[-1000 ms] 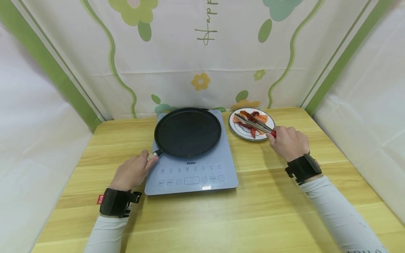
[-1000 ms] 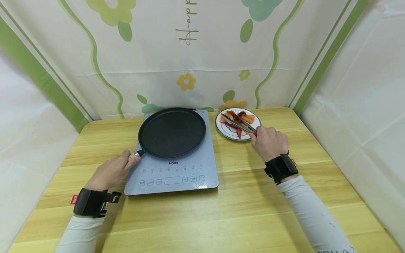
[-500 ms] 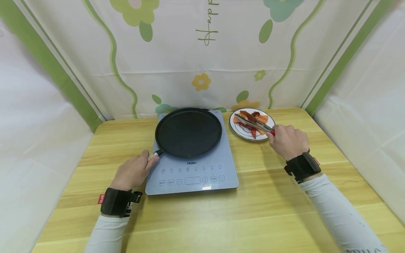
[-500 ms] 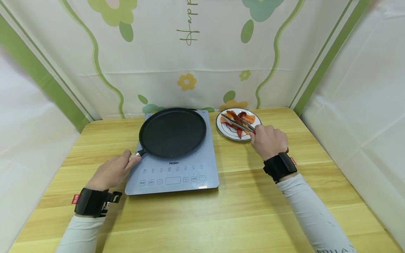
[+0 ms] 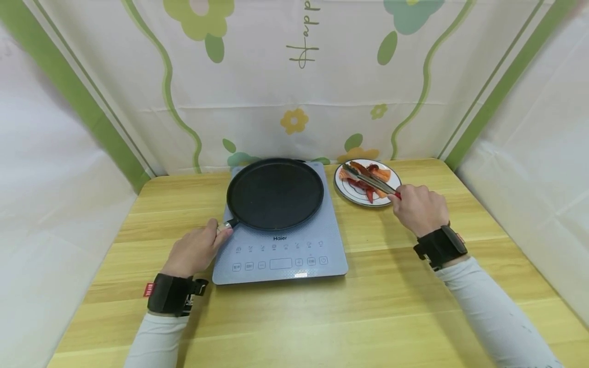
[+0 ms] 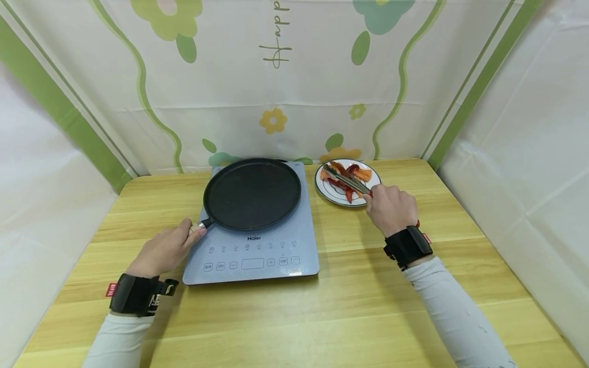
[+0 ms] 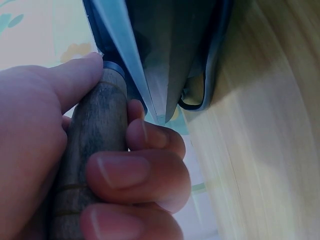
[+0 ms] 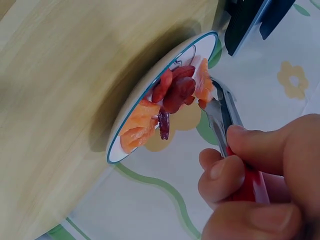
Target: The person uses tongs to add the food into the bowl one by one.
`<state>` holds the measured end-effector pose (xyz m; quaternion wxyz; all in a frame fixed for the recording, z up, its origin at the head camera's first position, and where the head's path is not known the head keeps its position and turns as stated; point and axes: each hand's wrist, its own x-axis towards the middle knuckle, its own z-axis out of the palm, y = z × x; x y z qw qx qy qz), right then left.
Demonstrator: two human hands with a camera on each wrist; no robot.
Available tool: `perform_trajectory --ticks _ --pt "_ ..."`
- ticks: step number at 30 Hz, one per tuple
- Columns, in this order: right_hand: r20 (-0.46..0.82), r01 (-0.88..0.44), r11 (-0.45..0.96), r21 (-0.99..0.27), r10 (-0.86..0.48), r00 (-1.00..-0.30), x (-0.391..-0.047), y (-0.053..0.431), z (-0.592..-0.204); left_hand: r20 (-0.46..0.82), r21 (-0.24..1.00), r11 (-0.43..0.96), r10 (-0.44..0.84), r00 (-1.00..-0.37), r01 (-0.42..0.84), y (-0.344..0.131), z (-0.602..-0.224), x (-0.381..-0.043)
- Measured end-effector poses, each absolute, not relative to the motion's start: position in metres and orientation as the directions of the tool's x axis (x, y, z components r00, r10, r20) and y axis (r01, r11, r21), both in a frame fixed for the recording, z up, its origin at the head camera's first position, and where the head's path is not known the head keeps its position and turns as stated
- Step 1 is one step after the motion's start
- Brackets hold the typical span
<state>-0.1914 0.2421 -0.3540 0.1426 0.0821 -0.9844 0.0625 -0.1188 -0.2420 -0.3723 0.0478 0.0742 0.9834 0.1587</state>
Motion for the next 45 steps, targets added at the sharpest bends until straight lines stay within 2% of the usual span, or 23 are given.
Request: perform_trajectory --ticks 23,38,45 --pt "0.302 -0.184 0.976 -0.119 -0.141 -0.943 -0.188 0.241 -0.349 -0.089 0.312 0.942 0.158 -0.983 0.123 -0.242 -0.374 -0.119" --pt "0.365 -0.190 0.970 -0.151 -0.124 -0.923 -0.187 0.235 -0.345 -0.078 0.313 0.940 0.164 -0.983 0.132 -0.243 -0.373 -0.119" --pt "0.347 -0.188 0.970 -0.153 -0.126 -0.929 -0.186 0.230 -0.340 -0.073 0.318 0.939 0.166 -0.983 0.135 -0.243 -0.373 -0.119"
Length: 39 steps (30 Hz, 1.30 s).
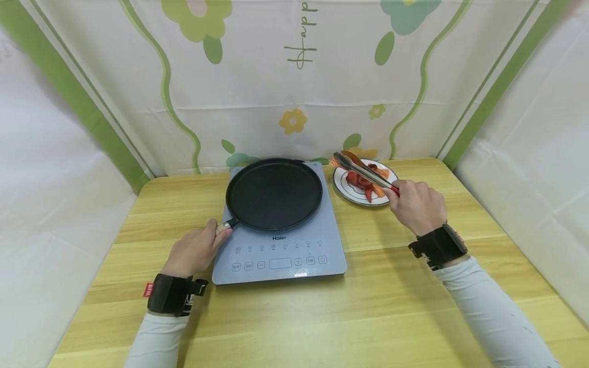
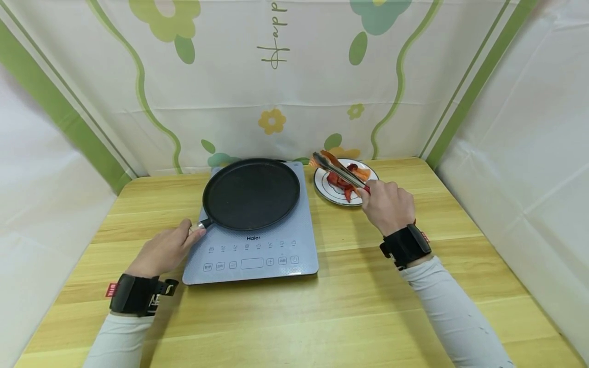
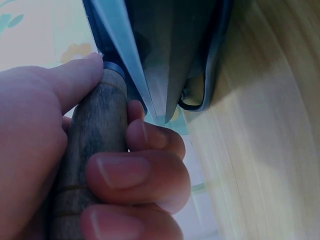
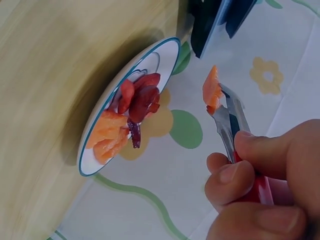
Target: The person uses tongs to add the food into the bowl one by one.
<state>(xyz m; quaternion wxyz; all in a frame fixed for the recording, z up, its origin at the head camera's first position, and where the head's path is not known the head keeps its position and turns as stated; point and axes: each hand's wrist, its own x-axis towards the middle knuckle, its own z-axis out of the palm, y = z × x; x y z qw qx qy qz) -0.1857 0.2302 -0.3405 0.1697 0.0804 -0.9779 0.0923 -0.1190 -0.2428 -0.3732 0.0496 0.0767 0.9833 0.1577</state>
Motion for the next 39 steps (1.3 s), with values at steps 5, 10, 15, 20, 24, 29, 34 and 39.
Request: perform_trajectory --ticks 5,10,15,20,24,29,34,39 --pt "0.331 -0.182 0.970 -0.158 -0.122 -0.936 -0.184 0.226 -0.339 -0.072 0.317 0.939 0.167 -0.983 0.136 -0.243 -0.373 -0.119" --pt "0.335 -0.188 0.966 -0.176 -0.121 -0.935 -0.183 0.221 -0.340 -0.076 0.317 0.939 0.164 -0.983 0.132 -0.243 -0.373 -0.119" --pt "0.344 -0.193 0.963 -0.186 -0.121 -0.931 -0.182 0.217 -0.341 -0.075 0.313 0.940 0.164 -0.984 0.133 -0.243 -0.375 -0.119" --pt "0.338 -0.198 0.961 -0.193 -0.125 -0.933 -0.182 0.213 -0.341 -0.075 0.312 0.941 0.163 -0.984 0.133 -0.243 -0.375 -0.119" --pt "0.339 -0.207 0.958 -0.197 -0.132 -0.932 -0.181 0.211 -0.343 -0.077 0.313 0.940 0.164 -0.984 0.132 -0.243 -0.375 -0.119" --pt "0.343 -0.224 0.955 -0.194 -0.147 -0.928 -0.180 0.209 -0.345 -0.076 0.315 0.940 0.165 -0.983 0.133 -0.242 -0.375 -0.118" --pt "0.358 -0.240 0.953 -0.188 -0.161 -0.920 -0.180 0.207 -0.345 -0.068 0.321 0.937 0.166 -0.984 0.136 -0.241 -0.374 -0.118" --pt "0.372 -0.249 0.950 -0.191 -0.165 -0.913 -0.180 0.204 -0.344 -0.059 0.319 0.937 0.167 -0.984 0.139 -0.240 -0.374 -0.119"
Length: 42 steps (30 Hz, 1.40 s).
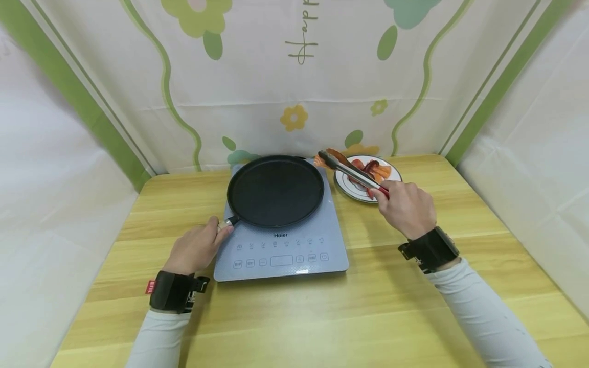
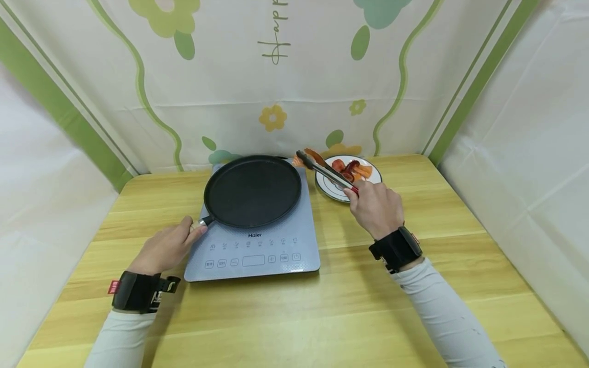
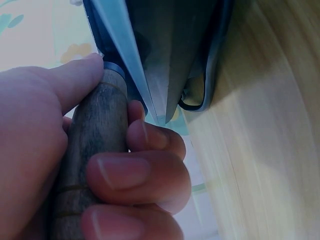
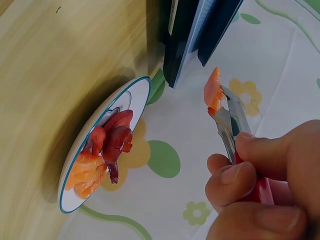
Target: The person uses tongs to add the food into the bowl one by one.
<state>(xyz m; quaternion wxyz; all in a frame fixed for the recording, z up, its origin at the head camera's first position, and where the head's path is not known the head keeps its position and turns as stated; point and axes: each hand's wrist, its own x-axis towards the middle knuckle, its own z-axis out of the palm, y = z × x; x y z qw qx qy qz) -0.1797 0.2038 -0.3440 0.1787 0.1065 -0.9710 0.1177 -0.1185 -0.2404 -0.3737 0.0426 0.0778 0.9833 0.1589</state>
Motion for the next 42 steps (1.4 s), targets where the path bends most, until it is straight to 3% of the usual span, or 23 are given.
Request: perform_trajectory --ticks 42 --pt "0.385 -0.285 0.937 -0.201 -0.192 -0.903 -0.182 0.172 -0.359 -0.076 0.313 0.940 0.166 -0.983 0.134 -0.241 -0.374 -0.120"
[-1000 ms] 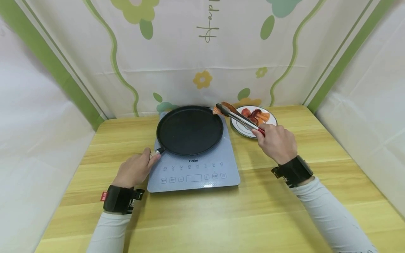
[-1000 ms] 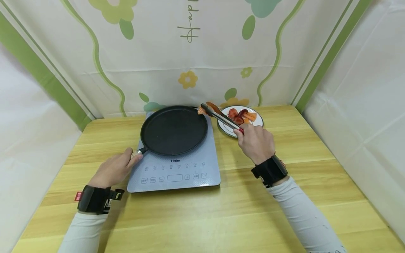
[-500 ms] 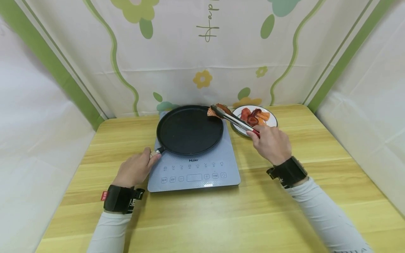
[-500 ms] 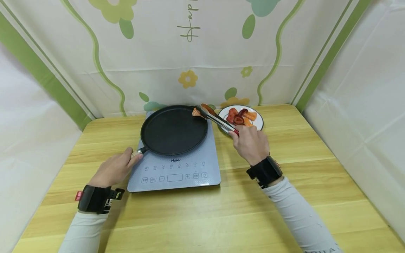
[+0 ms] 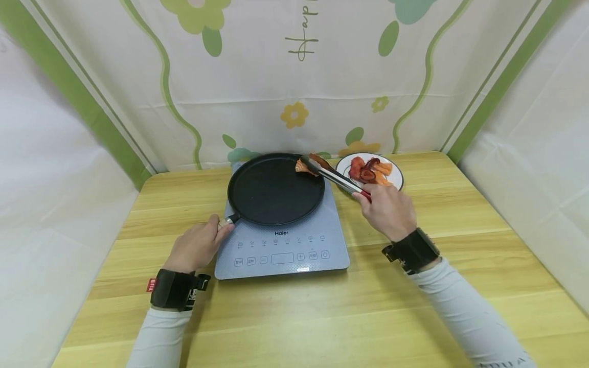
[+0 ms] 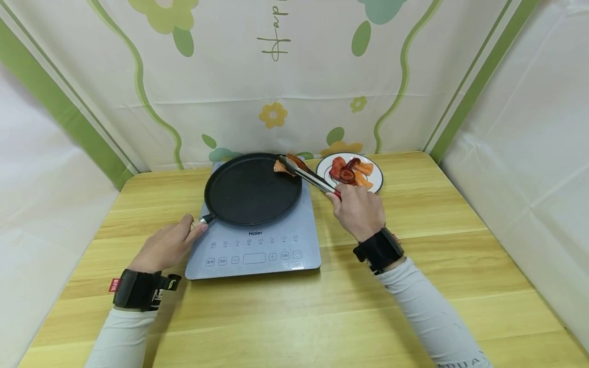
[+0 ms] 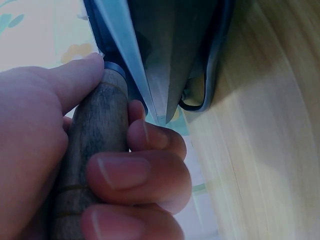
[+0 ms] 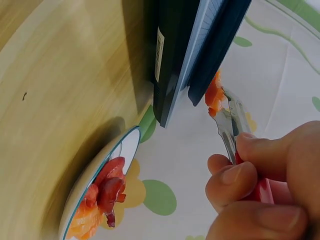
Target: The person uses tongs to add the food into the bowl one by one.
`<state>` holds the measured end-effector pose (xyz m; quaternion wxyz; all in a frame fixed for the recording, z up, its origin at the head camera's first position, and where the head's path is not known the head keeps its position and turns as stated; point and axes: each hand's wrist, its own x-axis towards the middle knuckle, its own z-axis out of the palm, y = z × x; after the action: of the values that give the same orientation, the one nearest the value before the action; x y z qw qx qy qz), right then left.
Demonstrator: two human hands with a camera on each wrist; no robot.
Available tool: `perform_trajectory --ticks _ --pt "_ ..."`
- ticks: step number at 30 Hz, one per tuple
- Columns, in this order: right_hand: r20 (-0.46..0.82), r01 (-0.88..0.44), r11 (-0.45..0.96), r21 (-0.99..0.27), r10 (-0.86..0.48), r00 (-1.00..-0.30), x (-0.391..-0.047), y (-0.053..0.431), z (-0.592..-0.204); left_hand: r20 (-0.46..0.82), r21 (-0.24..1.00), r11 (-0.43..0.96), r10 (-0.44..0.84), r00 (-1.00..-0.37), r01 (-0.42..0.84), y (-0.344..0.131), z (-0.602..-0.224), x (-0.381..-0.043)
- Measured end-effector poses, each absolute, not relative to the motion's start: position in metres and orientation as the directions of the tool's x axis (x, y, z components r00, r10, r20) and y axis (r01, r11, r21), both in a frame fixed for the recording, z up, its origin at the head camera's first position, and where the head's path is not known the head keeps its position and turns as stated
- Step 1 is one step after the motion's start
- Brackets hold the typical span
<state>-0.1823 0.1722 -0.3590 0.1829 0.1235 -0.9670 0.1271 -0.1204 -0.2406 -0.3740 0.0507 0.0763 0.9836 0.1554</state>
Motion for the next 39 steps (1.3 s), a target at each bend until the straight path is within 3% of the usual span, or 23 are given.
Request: perform_trajectory --ticks 28,39 --pt "0.431 -0.342 0.920 -0.190 -0.234 -0.871 -0.187 0.164 -0.373 -0.080 0.321 0.938 0.165 -0.983 0.131 -0.241 -0.375 -0.122" --pt "0.377 -0.305 0.928 -0.213 -0.210 -0.902 -0.185 0.162 -0.373 -0.083 0.320 0.939 0.164 -0.983 0.130 -0.240 -0.375 -0.121"
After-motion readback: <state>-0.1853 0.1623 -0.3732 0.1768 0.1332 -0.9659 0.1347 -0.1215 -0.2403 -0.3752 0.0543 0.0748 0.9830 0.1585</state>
